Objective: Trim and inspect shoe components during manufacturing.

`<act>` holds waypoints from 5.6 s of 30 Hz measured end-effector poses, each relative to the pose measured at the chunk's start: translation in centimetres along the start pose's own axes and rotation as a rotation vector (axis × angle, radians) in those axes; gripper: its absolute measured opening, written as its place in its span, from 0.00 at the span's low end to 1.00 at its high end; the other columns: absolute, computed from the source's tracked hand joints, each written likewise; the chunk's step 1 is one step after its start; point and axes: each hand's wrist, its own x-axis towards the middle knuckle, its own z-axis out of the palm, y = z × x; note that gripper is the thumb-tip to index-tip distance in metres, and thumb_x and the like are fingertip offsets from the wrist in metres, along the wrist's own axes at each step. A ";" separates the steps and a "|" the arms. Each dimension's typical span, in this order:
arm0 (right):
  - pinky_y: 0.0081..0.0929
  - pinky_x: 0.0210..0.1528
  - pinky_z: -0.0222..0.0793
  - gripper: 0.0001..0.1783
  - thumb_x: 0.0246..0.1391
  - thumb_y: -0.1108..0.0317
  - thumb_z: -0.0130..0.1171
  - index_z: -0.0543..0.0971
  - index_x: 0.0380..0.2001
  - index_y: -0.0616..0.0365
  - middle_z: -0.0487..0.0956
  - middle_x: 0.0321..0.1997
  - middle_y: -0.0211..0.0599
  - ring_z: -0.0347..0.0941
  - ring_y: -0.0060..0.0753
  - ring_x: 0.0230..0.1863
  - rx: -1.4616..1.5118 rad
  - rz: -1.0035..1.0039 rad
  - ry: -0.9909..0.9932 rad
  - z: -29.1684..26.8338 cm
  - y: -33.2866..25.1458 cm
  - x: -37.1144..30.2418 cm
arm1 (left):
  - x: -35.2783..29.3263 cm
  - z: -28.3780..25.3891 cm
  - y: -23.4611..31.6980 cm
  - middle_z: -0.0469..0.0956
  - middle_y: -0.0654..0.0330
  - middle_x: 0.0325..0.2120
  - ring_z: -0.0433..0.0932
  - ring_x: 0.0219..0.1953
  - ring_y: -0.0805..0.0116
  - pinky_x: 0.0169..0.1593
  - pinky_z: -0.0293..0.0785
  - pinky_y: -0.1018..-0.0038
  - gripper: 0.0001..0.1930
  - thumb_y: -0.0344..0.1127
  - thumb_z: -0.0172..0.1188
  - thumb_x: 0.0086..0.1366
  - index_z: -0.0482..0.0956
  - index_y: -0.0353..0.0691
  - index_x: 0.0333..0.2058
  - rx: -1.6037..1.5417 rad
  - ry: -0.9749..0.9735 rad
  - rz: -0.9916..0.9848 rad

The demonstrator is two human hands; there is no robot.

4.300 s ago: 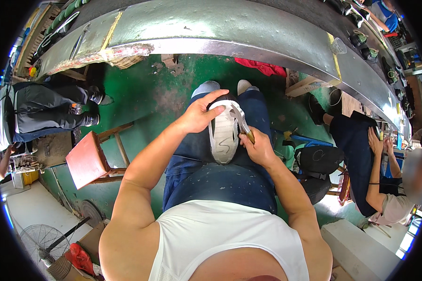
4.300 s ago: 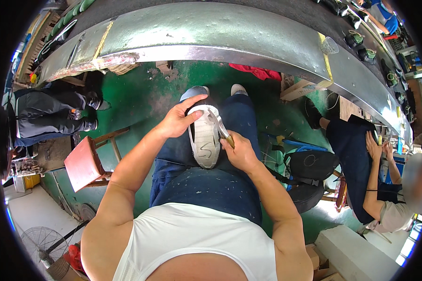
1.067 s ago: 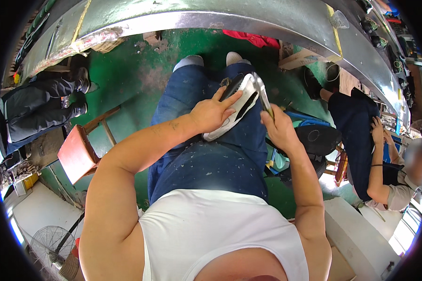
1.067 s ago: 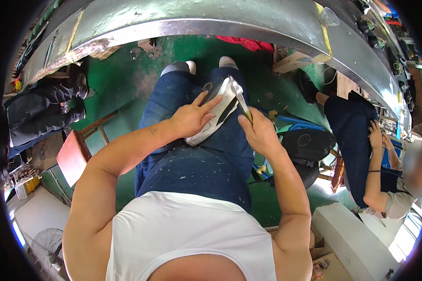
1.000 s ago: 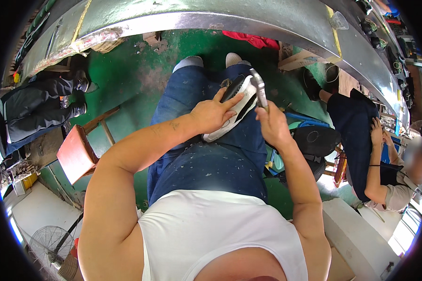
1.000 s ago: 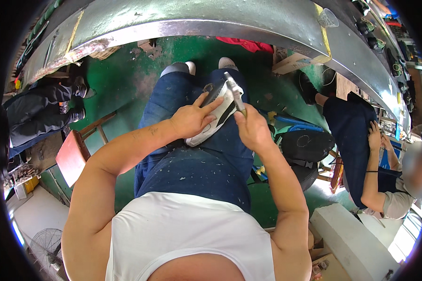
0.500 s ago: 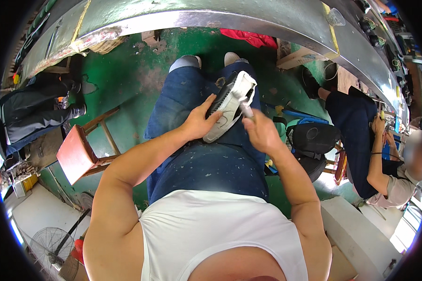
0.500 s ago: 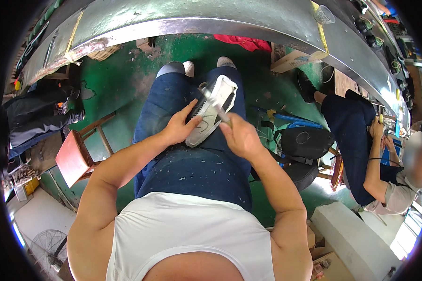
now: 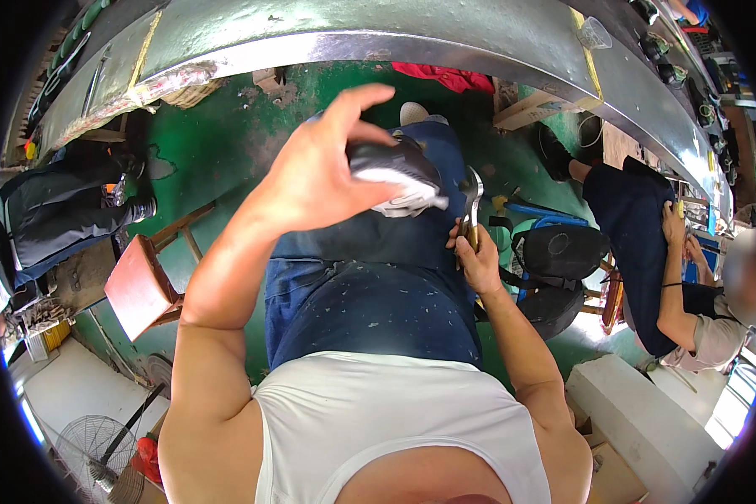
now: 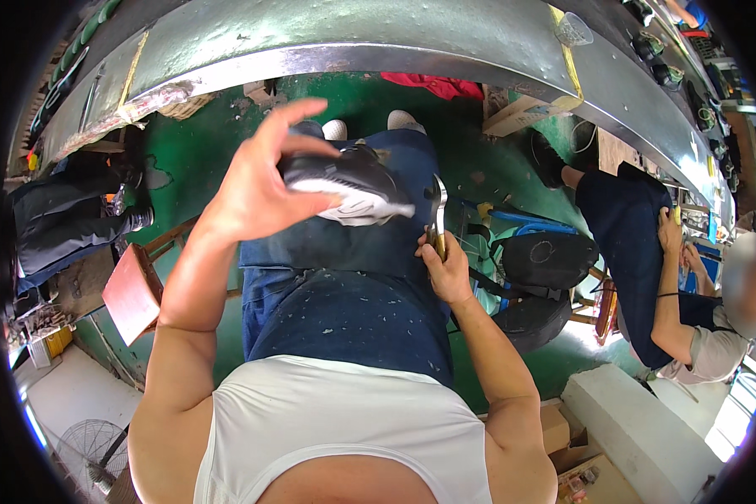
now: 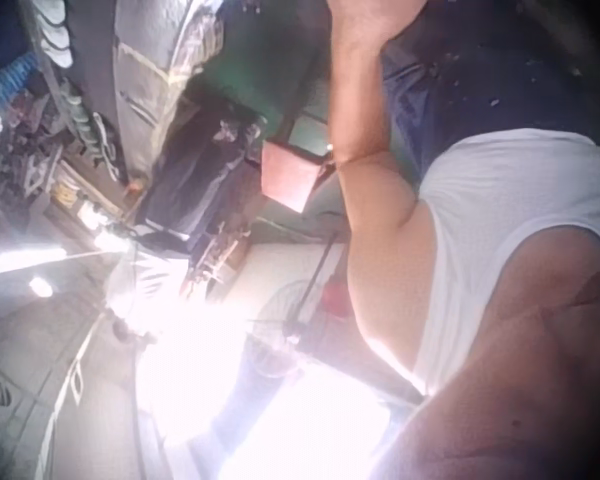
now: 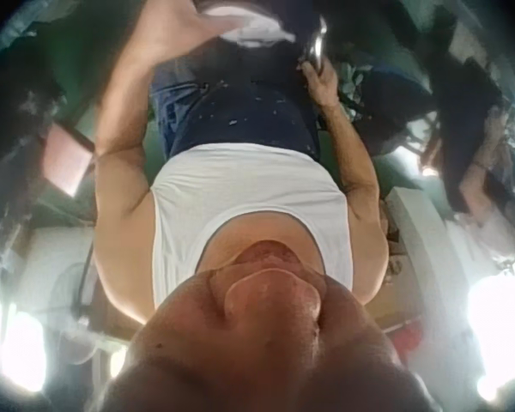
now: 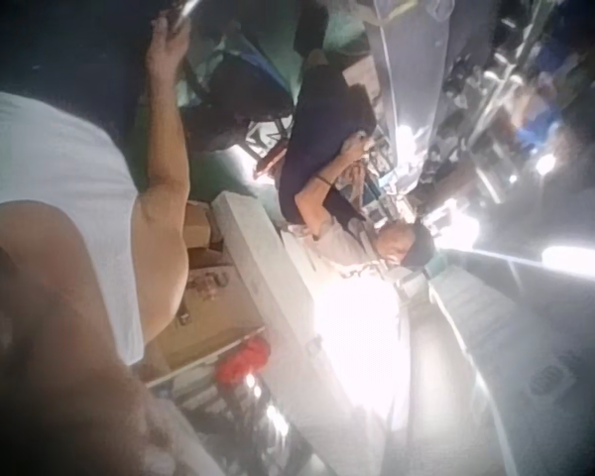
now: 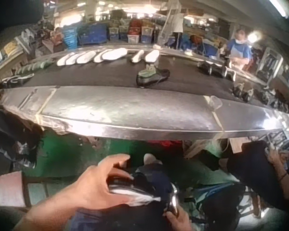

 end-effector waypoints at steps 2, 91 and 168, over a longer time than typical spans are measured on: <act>0.23 0.40 0.71 0.19 0.64 0.60 0.56 0.74 0.50 0.64 0.79 0.36 0.32 0.75 0.22 0.36 0.031 -0.012 -0.007 0.2 -0.3 0.2 | 1.8 1.6 -0.4 0.81 0.56 0.42 0.80 0.41 0.71 0.45 0.79 0.72 0.44 0.20 0.74 0.49 0.62 0.42 0.64 -0.296 0.107 0.074; 0.23 0.25 0.78 0.23 0.65 0.59 0.58 0.72 0.52 0.68 0.80 0.43 0.44 0.81 0.37 0.40 0.399 0.662 -0.562 -3.4 -5.4 4.1 | 3.1 14.2 -13.0 0.73 0.43 0.56 0.75 0.56 0.58 0.58 0.72 0.65 0.44 0.43 0.67 0.62 0.55 0.20 0.66 -0.655 -0.004 -0.840; 0.26 0.34 0.71 0.22 0.73 0.54 0.42 0.75 0.42 0.65 0.79 0.30 0.35 0.75 0.25 0.29 -0.263 0.201 -0.281 -0.8 -6.0 5.4 | -2.3 12.5 -10.8 0.64 0.34 0.62 0.69 0.63 0.48 0.65 0.65 0.65 0.45 0.44 0.64 0.64 0.46 0.28 0.68 -0.076 -0.178 -0.493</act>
